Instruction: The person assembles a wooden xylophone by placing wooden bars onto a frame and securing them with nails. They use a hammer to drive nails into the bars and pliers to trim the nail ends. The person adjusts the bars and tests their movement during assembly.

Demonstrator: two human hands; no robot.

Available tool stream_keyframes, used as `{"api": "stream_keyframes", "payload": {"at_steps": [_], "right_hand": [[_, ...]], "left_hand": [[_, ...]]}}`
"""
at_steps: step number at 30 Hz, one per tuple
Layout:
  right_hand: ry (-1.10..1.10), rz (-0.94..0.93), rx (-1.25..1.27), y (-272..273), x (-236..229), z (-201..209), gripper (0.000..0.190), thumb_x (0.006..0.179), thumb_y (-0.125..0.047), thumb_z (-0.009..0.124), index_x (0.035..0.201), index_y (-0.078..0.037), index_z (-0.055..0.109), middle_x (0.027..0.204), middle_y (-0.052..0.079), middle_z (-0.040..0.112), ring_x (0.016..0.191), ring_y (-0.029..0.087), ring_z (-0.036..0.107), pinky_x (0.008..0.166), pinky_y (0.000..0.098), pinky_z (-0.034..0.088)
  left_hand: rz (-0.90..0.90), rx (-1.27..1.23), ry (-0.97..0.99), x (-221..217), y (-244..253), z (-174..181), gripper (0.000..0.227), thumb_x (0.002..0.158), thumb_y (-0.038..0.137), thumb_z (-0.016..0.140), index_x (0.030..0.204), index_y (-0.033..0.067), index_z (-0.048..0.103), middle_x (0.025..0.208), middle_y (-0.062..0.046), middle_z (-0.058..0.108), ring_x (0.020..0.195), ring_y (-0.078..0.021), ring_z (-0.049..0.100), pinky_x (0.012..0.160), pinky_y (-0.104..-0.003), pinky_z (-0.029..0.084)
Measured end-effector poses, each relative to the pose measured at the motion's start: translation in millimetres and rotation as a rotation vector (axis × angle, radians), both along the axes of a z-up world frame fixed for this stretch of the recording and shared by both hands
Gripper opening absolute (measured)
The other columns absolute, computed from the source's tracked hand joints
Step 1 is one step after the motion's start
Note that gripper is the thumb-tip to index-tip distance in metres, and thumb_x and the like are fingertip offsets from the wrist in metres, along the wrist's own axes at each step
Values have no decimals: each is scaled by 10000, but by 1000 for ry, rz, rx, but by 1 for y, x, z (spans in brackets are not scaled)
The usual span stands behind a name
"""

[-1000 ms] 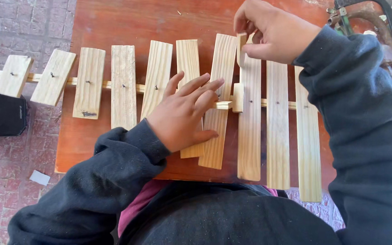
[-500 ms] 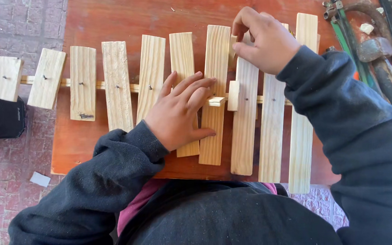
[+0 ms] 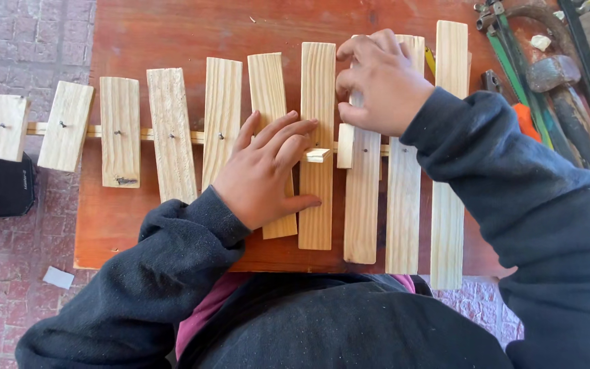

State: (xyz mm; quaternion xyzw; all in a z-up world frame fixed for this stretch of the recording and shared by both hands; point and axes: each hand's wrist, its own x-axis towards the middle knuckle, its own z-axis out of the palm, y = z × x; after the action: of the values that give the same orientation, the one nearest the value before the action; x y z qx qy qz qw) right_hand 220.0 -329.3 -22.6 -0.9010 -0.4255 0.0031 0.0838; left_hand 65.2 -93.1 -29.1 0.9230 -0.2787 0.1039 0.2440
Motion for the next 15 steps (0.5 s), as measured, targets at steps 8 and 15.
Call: {"api": "stream_keyframes", "payload": {"at_steps": [8,15], "right_hand": [[-419,86,-87,5,-13,7,306,903,-401,662,824,-113,727,1518,111,596,1370,328,455,1011,554,323],[-167,-21,-199,17,-18,9,408,933,-358,505,809,-117,810,1677,115,447,1500,351,314,1137,665,126]], "left_hand": [[3,13,18,1,0,0,898,720,595,869,1370,74,536,1533,-39,523,1465,-276,443,1209,-588,232],[0,-5,13,0,0,-1,898,731,595,867,1388,81,534,1534,-41,525,1462,-279,449,1212,-592,224]]}}
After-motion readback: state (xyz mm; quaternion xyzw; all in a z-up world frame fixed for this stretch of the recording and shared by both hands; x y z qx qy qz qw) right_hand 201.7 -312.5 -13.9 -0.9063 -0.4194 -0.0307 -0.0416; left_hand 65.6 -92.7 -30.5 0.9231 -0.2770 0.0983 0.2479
